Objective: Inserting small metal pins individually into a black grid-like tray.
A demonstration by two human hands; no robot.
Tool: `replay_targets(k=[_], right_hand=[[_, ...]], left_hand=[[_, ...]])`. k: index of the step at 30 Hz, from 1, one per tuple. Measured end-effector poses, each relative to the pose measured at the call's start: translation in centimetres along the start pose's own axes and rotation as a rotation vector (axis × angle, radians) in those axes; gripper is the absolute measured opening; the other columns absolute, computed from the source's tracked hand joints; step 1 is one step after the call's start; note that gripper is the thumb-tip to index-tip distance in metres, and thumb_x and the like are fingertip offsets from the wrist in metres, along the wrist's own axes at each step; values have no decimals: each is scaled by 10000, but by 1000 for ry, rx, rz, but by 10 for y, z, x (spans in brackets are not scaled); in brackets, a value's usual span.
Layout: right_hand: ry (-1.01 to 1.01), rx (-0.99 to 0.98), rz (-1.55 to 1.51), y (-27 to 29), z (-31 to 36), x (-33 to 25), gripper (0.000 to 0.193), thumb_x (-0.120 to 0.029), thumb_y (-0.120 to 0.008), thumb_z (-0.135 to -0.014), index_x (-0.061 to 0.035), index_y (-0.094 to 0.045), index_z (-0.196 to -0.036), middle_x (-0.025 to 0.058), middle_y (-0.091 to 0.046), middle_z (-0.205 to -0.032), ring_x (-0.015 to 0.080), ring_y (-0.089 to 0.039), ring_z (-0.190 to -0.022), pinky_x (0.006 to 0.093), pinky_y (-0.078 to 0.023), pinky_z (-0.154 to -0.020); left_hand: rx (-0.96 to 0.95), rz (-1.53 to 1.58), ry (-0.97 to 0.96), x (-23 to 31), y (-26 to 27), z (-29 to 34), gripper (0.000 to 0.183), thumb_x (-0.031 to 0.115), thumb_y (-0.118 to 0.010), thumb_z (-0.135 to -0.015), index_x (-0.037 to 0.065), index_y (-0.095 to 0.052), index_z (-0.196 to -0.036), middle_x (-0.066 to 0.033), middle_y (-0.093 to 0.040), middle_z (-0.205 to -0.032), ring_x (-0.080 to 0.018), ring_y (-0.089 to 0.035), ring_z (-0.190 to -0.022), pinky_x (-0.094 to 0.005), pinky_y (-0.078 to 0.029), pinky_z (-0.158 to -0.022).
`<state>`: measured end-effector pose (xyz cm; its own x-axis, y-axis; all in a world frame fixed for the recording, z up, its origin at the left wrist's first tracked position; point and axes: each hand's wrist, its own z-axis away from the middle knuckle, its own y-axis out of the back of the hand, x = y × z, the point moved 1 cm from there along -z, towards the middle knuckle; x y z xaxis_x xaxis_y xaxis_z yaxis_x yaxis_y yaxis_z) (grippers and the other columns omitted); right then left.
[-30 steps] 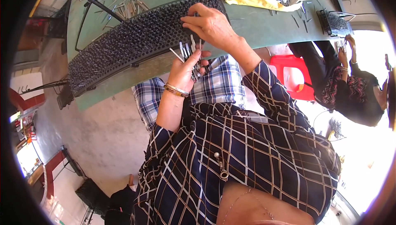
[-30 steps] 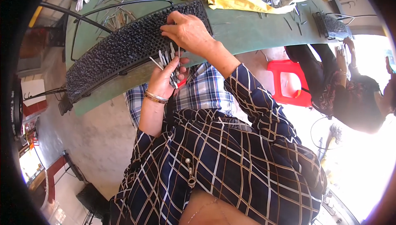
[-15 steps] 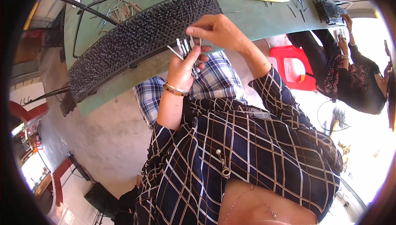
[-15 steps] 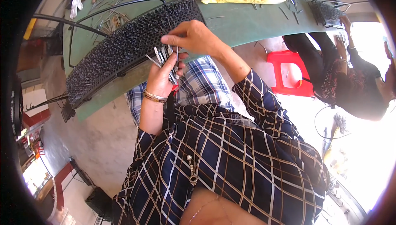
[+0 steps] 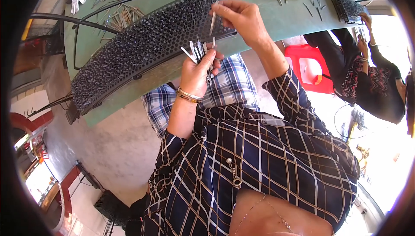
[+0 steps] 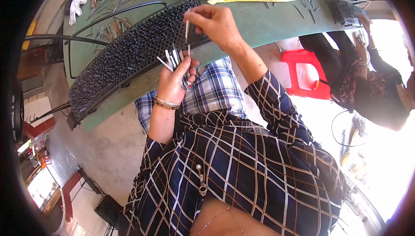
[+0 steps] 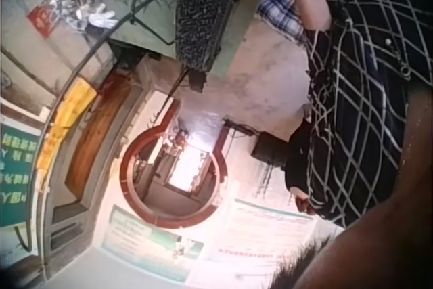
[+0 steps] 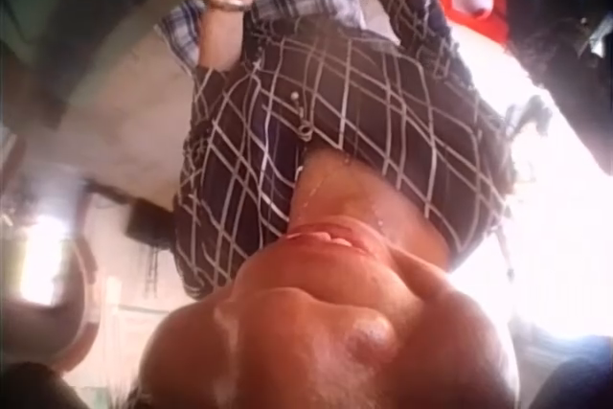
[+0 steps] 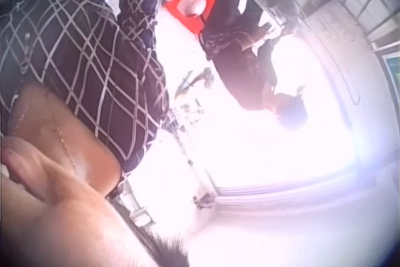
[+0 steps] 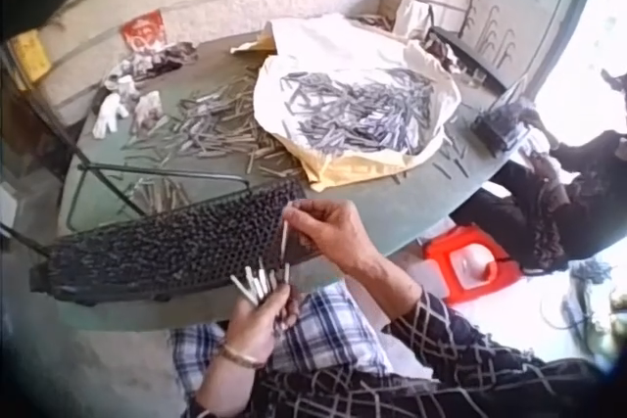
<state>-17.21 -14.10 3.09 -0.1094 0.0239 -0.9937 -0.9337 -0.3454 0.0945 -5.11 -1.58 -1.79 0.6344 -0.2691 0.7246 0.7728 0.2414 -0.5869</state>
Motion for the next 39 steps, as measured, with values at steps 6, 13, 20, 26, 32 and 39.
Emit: replay_targets(k=[6,13,20,26,32,39], right_hand=[[186,115,1,-1,-33,12,220,-204,-672,-865,-8,-698,-962,9,-677,-795,22,-524,-612,168,-437,-552],[268,30,159,-14,-34,21,230,-176,-691,-848,-12,-682,-1010,26,-694,-849,68,-614,-670,201,-505,-617],[399,61,286,-9,-34,26,228,-165,-697,-838,-18,-678,-1011,40,-695,-865,63,-621,-717,203,-503,-657],[328,42,156,-16,-31,34,202,-155,-690,-844,-15,-684,-990,32,-689,-837,60,-617,-750,208,-495,-676],[286,92,48,-25,-26,34,190,-145,-683,-849,-1,-685,-974,35,-694,-810,62,-618,-719,205,-498,-659],[350,178,190,-19,-25,36,215,-181,-722,-807,-22,-693,-949,80,-700,-798,124,-655,-708,257,-522,-649]], left_hand=[[54,-9,18,-1,-2,-2,183,132,-569,-916,2,-569,-1045,-97,-636,-829,-114,-553,-652,-233,-431,-520],[58,-19,32,-4,2,2,193,143,-575,-916,3,-571,-1050,-91,-635,-835,-107,-554,-660,-235,-437,-525],[39,-16,66,-5,2,1,193,147,-575,-918,8,-577,-1052,-87,-636,-842,-105,-559,-667,-228,-439,-528],[42,-41,79,-6,1,1,187,146,-579,-917,13,-580,-1048,-83,-638,-839,-104,-558,-667,-227,-439,-527],[26,-10,78,-5,1,0,179,144,-586,-912,20,-579,-1041,-80,-639,-838,-105,-559,-667,-232,-440,-527],[28,-14,95,-7,3,2,187,154,-603,-903,30,-574,-1040,-82,-642,-855,-110,-570,-683,-233,-444,-539]])
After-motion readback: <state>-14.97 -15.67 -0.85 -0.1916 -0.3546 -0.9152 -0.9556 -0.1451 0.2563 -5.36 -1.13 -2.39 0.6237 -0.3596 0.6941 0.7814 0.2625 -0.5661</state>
